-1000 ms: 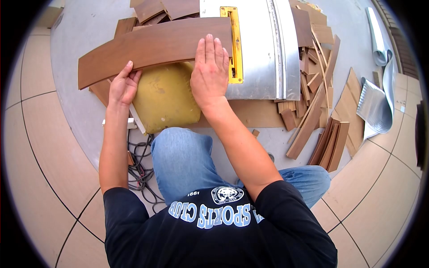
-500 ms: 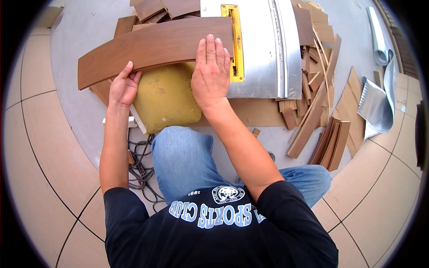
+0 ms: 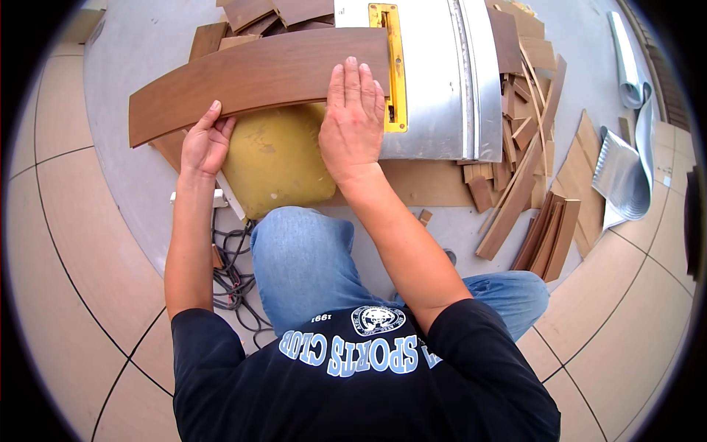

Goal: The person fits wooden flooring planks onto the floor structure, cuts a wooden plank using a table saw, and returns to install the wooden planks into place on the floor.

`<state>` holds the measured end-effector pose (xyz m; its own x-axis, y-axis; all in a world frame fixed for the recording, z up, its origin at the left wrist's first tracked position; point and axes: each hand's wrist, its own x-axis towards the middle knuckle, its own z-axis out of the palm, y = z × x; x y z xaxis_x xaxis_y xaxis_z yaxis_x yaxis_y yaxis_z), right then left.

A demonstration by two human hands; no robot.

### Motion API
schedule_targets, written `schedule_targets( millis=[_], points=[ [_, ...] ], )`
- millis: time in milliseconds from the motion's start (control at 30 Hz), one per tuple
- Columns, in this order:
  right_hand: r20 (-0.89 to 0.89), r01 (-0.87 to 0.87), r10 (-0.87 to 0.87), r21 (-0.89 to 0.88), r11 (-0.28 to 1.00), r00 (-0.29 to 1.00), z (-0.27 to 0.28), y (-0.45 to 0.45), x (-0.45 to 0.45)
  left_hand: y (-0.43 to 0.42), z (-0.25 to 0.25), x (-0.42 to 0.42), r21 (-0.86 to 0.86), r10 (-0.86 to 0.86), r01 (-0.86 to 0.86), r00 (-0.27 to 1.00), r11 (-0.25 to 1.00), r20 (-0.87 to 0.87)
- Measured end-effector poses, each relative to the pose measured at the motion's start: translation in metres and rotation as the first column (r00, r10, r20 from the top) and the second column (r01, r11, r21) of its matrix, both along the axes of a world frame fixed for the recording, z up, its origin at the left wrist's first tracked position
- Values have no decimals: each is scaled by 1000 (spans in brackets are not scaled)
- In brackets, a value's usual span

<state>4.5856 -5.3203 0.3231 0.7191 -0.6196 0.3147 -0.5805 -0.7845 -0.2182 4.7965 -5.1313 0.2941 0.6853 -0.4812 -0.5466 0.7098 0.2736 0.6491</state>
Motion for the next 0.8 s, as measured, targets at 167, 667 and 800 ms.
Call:
schedule_targets(
  millis=[167, 667, 800],
  points=[
    [11, 3, -3, 4, 1000, 1000, 0, 1, -1, -2, 4, -3, 1, -1, 1, 1000, 1000, 9],
    [7, -8, 8, 34, 999, 1000, 2, 3, -4, -3, 8, -8, 35, 38, -39, 999, 999, 11],
    [25, -38, 38, 36, 999, 999, -2, -2, 1, -4, 1, -1, 4, 38, -38, 999, 999, 32]
  ],
)
